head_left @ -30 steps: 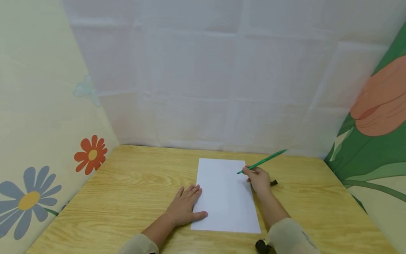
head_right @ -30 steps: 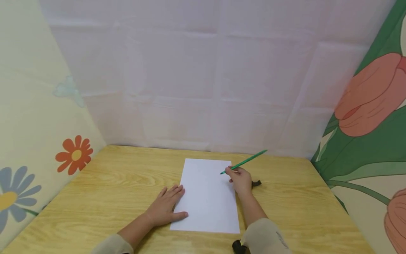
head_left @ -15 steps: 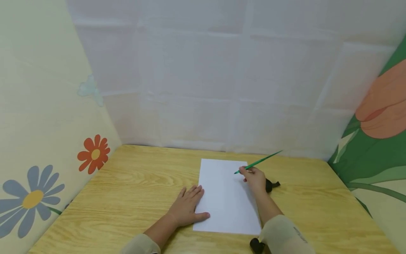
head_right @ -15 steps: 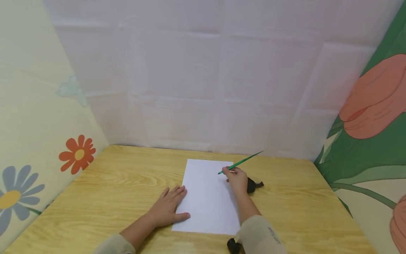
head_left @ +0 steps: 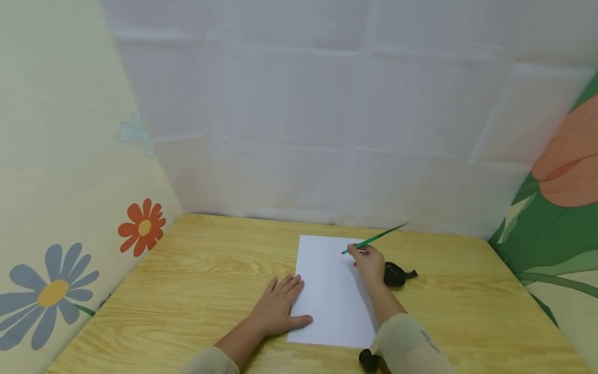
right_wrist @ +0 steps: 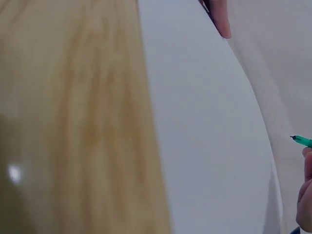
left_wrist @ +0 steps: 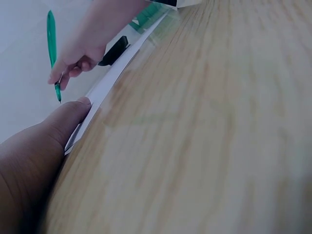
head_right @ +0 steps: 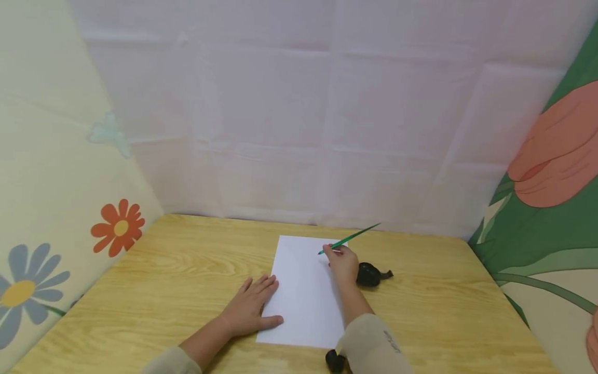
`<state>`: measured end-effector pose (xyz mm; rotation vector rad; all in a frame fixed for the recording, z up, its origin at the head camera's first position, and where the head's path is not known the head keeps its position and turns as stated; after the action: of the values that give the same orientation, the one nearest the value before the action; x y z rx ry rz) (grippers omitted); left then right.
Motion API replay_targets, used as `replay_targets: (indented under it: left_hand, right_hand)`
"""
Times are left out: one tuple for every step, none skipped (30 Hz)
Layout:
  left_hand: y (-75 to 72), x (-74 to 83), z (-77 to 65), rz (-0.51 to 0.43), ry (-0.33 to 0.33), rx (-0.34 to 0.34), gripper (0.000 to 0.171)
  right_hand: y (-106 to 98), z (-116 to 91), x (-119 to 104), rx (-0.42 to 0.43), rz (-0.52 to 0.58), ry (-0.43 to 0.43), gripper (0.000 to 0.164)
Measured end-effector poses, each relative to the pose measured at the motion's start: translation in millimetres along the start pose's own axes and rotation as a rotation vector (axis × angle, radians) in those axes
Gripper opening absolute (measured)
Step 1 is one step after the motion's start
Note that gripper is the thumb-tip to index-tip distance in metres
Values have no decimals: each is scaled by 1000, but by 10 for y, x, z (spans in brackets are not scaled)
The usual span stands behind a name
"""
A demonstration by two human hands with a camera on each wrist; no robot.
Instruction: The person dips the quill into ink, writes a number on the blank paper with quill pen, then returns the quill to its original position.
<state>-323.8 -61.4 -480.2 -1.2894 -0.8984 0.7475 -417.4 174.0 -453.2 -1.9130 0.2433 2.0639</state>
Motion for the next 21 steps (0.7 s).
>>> replay_targets:
  left_hand:
    - [2,2,0,0,-1,-2,92]
    - [3,4,2,-1,-2,-2,92]
    - [4,6,3,1,-2,-2,92]
    - [4,6,4,1,-3,-2,92]
    - [3,7,6,2,-5,-1,92]
    - [1,8,7,4,-6,0,92]
    - [-1,9,8,4,-7,0,92]
    - [-3,11,8,6,-6,0,92]
    - [-4,12,8,9,-5,0,92]
    - [-4,14,8,9,-4,0,92]
    - [-3,14,7,13,-3,0,92]
    - [-1,14,7,16,-2,1,92]
    - [1,13,8,17,-2,0,92]
    - [1,12,8,20,-1,1,92]
    - [4,10,9,21,-2,1,92]
    - [6,8,9,22,-2,0,92]
    - [7,7,10,23,-3,-2,92]
    - [9,5,10,23,-4,-3,92]
    - [11,3,11,24,-5,-5,93]
    - [13,3,11,26,-4,-7,93]
    - [14,3,10,26,-4,-8,93]
  right_hand:
    - [9,-5,15,1,-6,10,30]
    - [19,-6,33,1,-9,20,30]
    - [31,-9,47,-2,-9,29,30]
    - [42,-12,57,-6,-7,37,30]
    - [53,-17,65,-14,-2,43,30]
    - [64,-19,70,-19,0,47,30]
    - [74,-20,75,-23,3,50,30]
    - [84,-18,81,-28,3,53,30]
    - [92,-19,84,-32,1,55,30]
    - [97,-17,88,-34,-6,56,30]
    - [102,-15,94,-35,-11,59,30]
    - [106,-11,99,-33,-19,59,29]
    - [106,-8,106,-32,-24,60,29]
    - [106,-4,111,-30,-29,59,29]
    - [103,0,114,-24,-33,58,29]
    - [99,3,117,-19,-34,54,29]
    - [94,7,124,-11,-38,53,29]
    - [89,11,126,-4,-39,50,29]
    - [83,13,129,6,-38,49,29]
    - [79,16,134,15,-38,48,29]
    - [75,19,140,22,-37,49,29]
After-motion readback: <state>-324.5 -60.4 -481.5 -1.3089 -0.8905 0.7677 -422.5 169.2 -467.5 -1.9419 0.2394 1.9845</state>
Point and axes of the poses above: each hand's wrist, its own z-axis towards the middle knuckle, its own y-axis out of the palm, x = y × z, the point moved 9 cm from there along z, towards the middle knuckle, and after that the axes turned 11 degrees about z, right-handed, at the moved point
